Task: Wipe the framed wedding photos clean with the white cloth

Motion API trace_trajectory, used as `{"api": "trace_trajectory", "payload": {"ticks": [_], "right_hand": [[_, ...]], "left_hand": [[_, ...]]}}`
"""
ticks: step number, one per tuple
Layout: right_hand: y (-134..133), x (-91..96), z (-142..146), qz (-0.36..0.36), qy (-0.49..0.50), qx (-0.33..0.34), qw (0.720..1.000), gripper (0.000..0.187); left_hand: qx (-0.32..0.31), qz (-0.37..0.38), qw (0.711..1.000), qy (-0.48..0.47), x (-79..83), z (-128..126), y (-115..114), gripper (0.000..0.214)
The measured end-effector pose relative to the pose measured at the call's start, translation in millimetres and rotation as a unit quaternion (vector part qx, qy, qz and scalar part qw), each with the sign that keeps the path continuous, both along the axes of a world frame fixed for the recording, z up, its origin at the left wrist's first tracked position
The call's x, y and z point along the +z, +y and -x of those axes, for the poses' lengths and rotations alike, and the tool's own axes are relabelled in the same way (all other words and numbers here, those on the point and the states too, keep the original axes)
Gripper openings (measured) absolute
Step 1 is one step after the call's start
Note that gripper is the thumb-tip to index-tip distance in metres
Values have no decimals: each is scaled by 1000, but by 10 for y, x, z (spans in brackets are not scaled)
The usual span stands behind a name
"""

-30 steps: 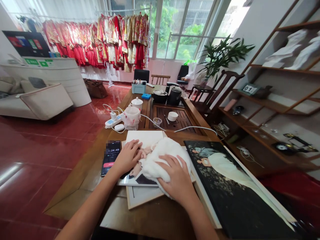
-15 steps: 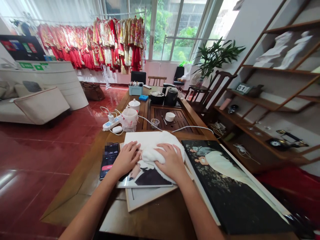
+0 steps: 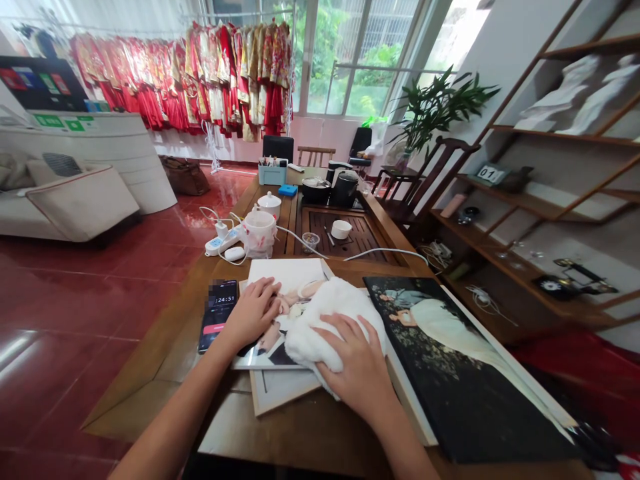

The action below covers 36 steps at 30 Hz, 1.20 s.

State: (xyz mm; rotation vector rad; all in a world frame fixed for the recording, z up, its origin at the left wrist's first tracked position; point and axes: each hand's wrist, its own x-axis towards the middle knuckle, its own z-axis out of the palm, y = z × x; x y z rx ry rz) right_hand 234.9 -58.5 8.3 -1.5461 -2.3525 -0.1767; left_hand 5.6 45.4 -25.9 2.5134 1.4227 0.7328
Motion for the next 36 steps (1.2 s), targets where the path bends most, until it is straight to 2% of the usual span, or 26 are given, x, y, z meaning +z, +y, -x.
{"api": "trace_trajectory", "payload": {"ticks": [8,11,15,22,25,28,36], "right_hand": [[568,36,19,9,17,-13,1000,38],[670,62,44,13,19,-15,1000,37],[564,98,78,22,13,2,1000,36],[37,70,157,35,17,23,999,40],[-63,73,176,38,15,24,999,41],[12,103,177,47,8,27,998,39],[533,131,174,30,-5,0,1000,35]], "left_hand": [[-4,-8,1000,7,-19,-7,9,36],[1,-6,1000,11,-6,-15,2,36],[10,-1,1000,9,11,-23,-12,36],[13,3,1000,13,18,-18,-23,37],[12,8,1000,20,22,-12,-20,38],[8,4,1000,23,15,-8,-15,37],[10,-3,999,31,-1,-14,-6,37]]}}
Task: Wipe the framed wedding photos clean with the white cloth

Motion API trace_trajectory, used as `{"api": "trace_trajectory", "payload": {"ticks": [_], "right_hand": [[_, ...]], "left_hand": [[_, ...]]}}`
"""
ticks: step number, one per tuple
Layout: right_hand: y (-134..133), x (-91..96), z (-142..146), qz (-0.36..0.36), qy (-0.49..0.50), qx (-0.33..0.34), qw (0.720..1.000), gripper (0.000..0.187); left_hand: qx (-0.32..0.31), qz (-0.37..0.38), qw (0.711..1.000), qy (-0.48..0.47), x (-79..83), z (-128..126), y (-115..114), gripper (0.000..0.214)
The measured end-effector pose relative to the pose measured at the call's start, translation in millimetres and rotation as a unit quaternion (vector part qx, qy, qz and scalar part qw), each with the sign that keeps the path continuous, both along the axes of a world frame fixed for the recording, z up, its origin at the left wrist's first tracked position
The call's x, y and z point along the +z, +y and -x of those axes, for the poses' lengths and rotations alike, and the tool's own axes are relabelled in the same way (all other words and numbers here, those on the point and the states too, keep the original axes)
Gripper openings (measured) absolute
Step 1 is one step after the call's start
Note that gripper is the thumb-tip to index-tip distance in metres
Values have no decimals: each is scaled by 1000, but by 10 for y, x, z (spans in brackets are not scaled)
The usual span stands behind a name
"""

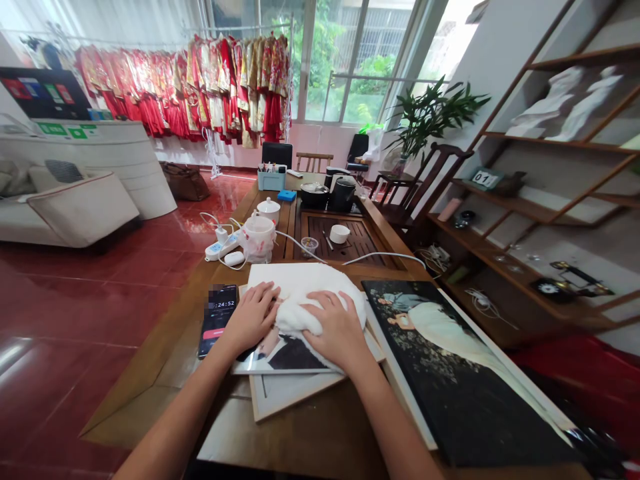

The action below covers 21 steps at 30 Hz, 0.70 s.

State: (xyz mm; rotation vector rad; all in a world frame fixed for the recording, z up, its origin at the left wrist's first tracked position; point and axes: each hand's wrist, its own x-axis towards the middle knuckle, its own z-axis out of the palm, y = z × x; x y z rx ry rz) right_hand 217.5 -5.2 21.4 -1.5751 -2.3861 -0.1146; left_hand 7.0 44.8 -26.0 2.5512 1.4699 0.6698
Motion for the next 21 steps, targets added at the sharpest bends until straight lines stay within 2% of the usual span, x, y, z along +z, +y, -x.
{"api": "trace_trajectory", "payload": {"ticks": [2,5,11,14,17,21], "right_hand": [[38,-11,8,-9,-3,-7,1000,36],[-44,-34,20,-18,-10,-8,1000,37],[-511,-71,25,-27,-5,16,999,42],[-660,-86,22,-39,-3,18,999,44],[-612,-112,0,-48,1,13,999,44],[-296,-139,-63,-54,13,-8,998,42]], "left_hand": [[1,0,1000,1,4,-1,-1,38],[2,-1,1000,-1,9,0,-7,38],[-2,4,1000,-8,35,1,-19,38],[1,8,1000,-8,43,2,-21,38],[-2,9,1000,-10,38,5,-23,38],[-4,6,1000,-12,26,7,-16,37]]}}
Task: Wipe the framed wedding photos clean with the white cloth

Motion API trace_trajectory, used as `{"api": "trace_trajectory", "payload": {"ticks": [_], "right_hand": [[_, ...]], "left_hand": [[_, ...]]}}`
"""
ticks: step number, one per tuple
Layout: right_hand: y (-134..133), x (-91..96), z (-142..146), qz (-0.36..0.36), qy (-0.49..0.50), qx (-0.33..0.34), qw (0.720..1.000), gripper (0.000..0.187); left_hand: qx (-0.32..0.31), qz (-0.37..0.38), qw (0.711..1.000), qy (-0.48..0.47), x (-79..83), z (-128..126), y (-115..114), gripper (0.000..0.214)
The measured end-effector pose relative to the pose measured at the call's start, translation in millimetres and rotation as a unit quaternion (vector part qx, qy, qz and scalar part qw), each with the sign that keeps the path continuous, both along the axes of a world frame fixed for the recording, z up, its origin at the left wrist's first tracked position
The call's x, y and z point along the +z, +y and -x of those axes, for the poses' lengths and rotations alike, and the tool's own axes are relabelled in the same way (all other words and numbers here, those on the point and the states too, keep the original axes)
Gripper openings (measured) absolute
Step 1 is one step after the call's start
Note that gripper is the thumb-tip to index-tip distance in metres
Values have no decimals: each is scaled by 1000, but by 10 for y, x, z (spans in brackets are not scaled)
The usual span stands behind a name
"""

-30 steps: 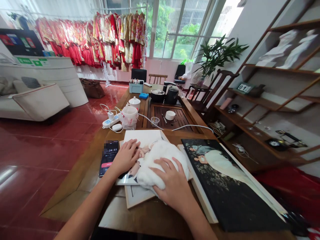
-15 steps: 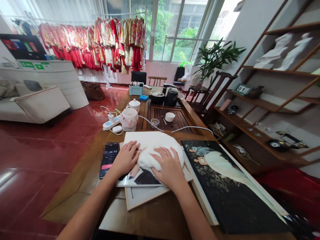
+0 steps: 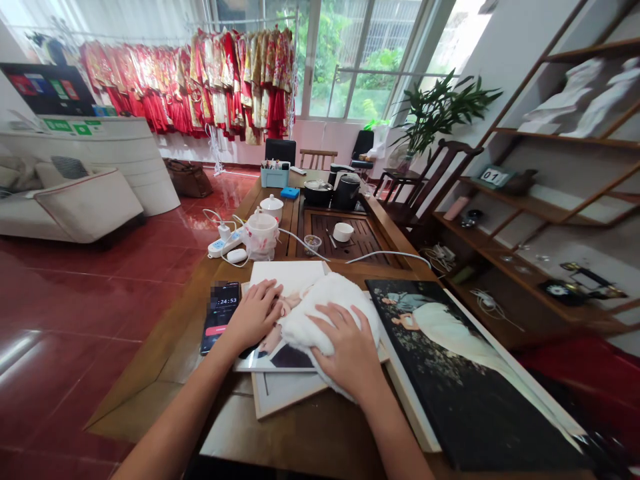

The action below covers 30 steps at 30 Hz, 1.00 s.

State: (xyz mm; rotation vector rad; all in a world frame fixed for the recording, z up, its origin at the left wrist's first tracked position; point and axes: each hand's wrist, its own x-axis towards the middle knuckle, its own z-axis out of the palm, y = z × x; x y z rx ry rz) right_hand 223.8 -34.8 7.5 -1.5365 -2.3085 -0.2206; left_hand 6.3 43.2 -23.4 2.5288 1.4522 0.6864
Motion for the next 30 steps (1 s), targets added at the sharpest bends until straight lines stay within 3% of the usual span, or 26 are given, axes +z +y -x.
{"api": "trace_trajectory", "payload": {"ticks": [4,7,16,19,30], "right_hand": [[299,5,-32,2,8,-19,1000,39],[333,3,-12,-2,14,-25,1000,39],[-280,-83,-44,-17,-29,20,999,47],[-328,-59,-33,-10,-27,6,1000,44],[318,20,-9,5,-11,-26,1000,38]], "left_hand": [[1,0,1000,3,-3,-4,5,37],[4,1,1000,4,-2,-6,2,37],[9,4,1000,-7,-3,-2,-3,37],[5,3,1000,-12,-8,0,0,37],[-1,-7,1000,-14,-14,7,16,35]]}}
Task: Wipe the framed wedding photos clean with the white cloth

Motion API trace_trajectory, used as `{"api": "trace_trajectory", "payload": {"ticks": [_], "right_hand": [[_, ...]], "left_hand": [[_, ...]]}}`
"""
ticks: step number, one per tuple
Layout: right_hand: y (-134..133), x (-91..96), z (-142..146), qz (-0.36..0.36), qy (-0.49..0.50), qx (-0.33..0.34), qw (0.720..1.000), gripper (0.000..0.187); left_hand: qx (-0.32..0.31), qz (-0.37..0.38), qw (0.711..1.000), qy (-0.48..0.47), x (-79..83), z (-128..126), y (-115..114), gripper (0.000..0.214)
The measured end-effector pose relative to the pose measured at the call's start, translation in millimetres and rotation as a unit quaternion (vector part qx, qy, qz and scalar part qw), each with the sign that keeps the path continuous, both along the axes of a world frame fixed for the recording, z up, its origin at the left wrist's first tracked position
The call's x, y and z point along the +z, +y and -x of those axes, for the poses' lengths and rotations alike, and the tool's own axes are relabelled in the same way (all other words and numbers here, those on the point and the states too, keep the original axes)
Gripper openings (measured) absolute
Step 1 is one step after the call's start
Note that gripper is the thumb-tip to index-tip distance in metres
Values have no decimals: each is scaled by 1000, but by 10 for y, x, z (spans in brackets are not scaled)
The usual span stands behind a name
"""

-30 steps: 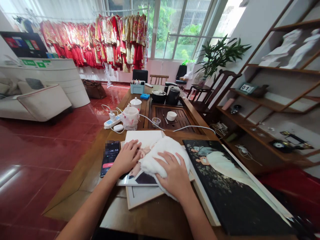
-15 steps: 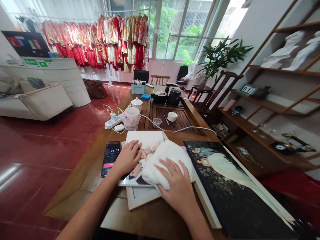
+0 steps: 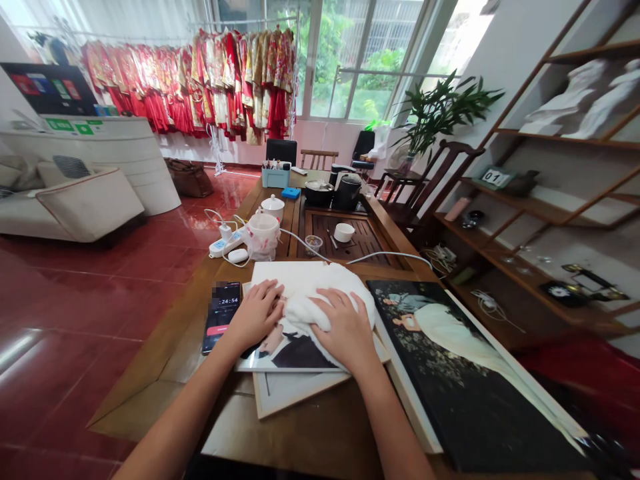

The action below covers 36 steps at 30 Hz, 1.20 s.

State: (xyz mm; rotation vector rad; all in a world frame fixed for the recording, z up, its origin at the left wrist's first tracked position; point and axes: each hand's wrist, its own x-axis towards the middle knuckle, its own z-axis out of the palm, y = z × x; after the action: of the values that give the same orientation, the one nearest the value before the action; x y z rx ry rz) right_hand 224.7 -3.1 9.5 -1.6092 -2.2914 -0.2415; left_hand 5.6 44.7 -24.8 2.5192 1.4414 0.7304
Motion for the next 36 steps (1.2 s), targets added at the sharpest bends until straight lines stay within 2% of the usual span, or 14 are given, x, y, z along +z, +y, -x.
{"api": "trace_trajectory", "payload": {"ticks": [4,11,14,18,25,28,31,36], "right_hand": [[-73,-26,21,-3,14,6,1000,38],[-584,-53,29,-1,-5,20,1000,43],[-678,-53,25,1,-17,26,1000,45],[-573,-17,54,-3,-7,9,1000,41],[-82,11,51,-7,-10,-1,1000,39],[14,6,51,-5,-10,-4,1000,39],[-66,6,65,-4,-15,1,1000,40],[-478,21,93,10,0,24,1000,42]], "left_hand": [[2,1,1000,0,2,-2,-4,35],[3,5,1000,0,-13,3,-1,38],[0,3,1000,0,-23,5,5,38],[-3,0,1000,2,-32,6,9,37],[-4,1,1000,1,-24,8,9,37],[-3,3,1000,2,-13,4,7,36],[-3,3,1000,-4,-11,3,4,36],[0,2,1000,-7,-15,0,0,36]]}}
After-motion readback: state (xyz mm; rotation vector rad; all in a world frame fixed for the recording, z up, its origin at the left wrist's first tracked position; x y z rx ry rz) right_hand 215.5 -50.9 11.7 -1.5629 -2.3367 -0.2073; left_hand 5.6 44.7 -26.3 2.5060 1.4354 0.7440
